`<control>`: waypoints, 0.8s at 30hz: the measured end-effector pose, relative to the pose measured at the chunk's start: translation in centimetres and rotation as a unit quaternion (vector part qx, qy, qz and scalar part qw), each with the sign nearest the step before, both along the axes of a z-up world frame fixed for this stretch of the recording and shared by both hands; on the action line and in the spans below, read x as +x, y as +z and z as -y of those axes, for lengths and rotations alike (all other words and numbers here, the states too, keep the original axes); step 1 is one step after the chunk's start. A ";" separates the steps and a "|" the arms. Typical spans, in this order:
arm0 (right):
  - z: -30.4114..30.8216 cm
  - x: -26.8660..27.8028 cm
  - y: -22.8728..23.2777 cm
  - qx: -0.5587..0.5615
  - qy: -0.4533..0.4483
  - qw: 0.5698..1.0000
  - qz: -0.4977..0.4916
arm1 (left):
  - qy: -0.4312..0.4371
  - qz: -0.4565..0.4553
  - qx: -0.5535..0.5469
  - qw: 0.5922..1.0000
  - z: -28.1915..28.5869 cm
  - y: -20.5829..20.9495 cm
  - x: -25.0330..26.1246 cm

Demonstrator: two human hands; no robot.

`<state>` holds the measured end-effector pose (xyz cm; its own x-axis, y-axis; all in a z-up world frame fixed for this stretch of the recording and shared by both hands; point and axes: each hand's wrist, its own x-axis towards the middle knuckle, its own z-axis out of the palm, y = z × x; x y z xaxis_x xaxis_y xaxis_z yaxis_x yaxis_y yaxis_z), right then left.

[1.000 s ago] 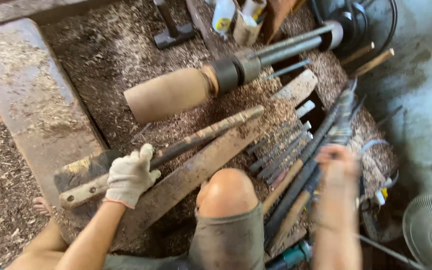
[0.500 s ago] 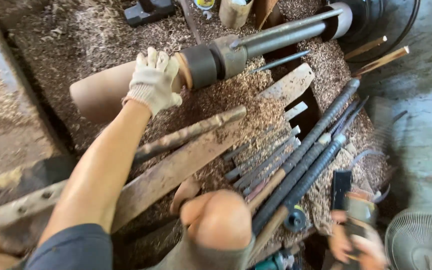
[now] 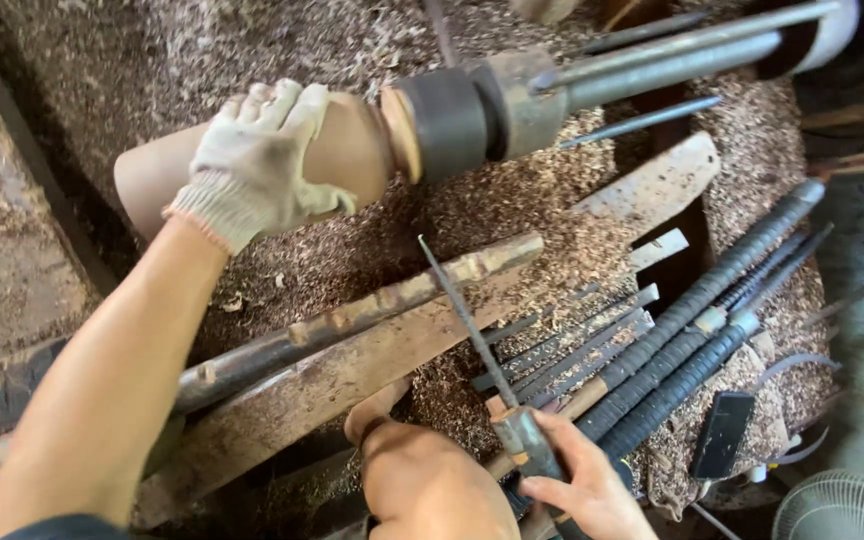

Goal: The person shapes a wooden vessel on a spinning lathe, bracing a chisel on the tool rest and cutting the rotating wood, pausing to touch the surface and reposition the tool. Near the end they switch to a flat scraper to smooth the interior and finally reach in to remove the finished piece from the lathe.

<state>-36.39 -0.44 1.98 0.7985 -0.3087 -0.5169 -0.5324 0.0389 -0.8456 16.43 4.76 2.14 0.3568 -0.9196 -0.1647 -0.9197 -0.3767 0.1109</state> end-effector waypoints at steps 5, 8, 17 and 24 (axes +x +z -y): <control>2.1 6.0 5.1 0.071 0.003 0.982 -0.177 | 0.020 0.038 0.013 0.999 -3.6 5.3 -7.9; 1.9 10.9 7.6 0.161 -0.049 0.906 -0.387 | -0.033 -0.123 -0.062 0.990 -2.3 2.2 -13.9; 1.3 13.5 7.2 0.145 0.046 0.944 -0.291 | 0.074 -0.405 0.186 0.892 -0.4 -0.1 -13.4; 3.4 12.0 4.1 0.168 0.096 0.971 -0.141 | 0.074 -0.356 0.246 0.898 0.6 0.3 -12.7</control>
